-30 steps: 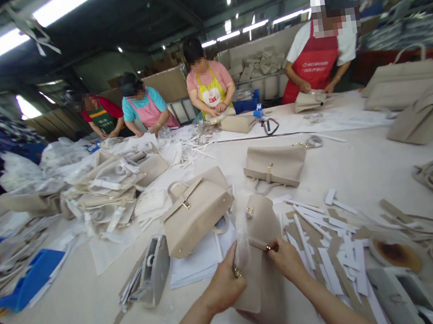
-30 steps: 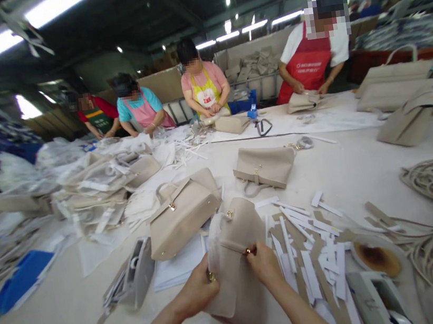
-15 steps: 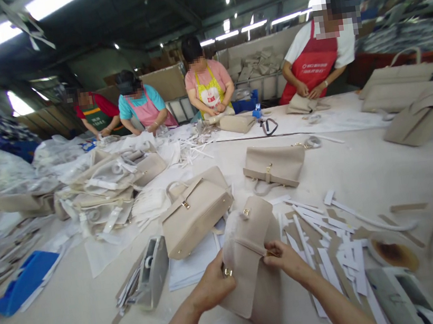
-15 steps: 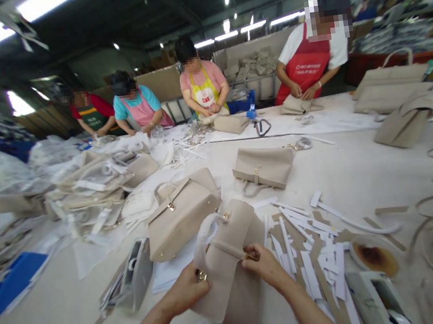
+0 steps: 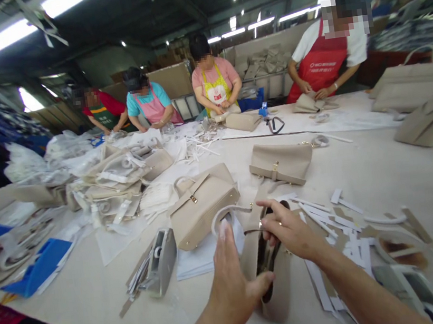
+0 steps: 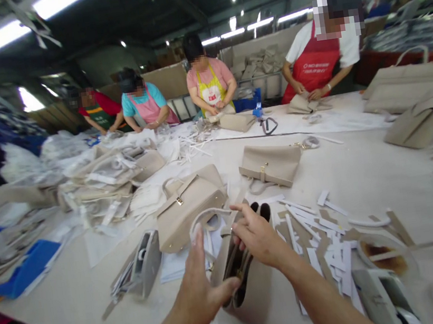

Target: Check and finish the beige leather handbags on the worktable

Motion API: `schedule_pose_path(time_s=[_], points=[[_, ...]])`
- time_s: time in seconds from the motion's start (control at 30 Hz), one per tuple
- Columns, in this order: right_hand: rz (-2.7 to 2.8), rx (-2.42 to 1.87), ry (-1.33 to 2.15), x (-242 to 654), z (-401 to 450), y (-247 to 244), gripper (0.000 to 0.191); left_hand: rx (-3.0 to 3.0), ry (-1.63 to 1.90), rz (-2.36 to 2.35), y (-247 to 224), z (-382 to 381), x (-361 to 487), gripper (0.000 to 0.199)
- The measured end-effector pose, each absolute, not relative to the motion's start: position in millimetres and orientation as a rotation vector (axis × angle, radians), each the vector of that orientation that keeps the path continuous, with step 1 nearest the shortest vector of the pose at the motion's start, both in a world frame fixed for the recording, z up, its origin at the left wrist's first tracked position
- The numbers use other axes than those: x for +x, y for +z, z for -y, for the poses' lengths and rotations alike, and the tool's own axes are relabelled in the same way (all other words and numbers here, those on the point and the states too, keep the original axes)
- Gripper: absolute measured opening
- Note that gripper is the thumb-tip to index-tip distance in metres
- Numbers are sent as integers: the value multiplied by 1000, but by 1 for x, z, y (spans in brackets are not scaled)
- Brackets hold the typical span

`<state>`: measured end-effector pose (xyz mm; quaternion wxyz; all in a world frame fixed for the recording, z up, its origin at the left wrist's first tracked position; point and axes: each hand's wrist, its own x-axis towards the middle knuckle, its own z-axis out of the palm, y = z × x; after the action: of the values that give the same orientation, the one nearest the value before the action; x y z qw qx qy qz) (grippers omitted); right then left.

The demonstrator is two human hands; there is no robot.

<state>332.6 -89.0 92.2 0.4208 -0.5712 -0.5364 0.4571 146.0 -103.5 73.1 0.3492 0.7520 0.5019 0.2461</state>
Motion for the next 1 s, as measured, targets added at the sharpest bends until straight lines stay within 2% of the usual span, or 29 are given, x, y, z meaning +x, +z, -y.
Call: schedule_pose_path(time_s=[0.1,0.17,0.23,0.37,0.43,0.5,0.63,0.8,0.93,1.0], points=[[1388,-1337,1148,323,79,91,41,1835,491,-1109,79,84,150,72],[1274,-1312,1150,325,78,74,41,1838,551,-1067,80,71,144,62],[1301,-1450,1055,334,85,50,35,1859,585,-1122,77,61,133,61],[1853,-1887,690,357,110,10,23,1905,537,-1204,60,51,111,64],[1983,-1978,620,363,121,1,22,1927,521,-1309,47,49,106,64],[1987,-1997,619,362,128,0,22,1984,533,-1421,35,49,105,65],[1999,-1881,678,345,129,12,34,2280,656,-1503,28,63,113,66],[2126,-1923,758,317,119,26,31,2407,375,-1207,30,102,131,31],[2361,-1982,827,309,109,28,33,2271,195,-1168,16,121,141,40],[2445,-1974,858,309,104,29,28,2243,197,-1222,8,124,141,36]])
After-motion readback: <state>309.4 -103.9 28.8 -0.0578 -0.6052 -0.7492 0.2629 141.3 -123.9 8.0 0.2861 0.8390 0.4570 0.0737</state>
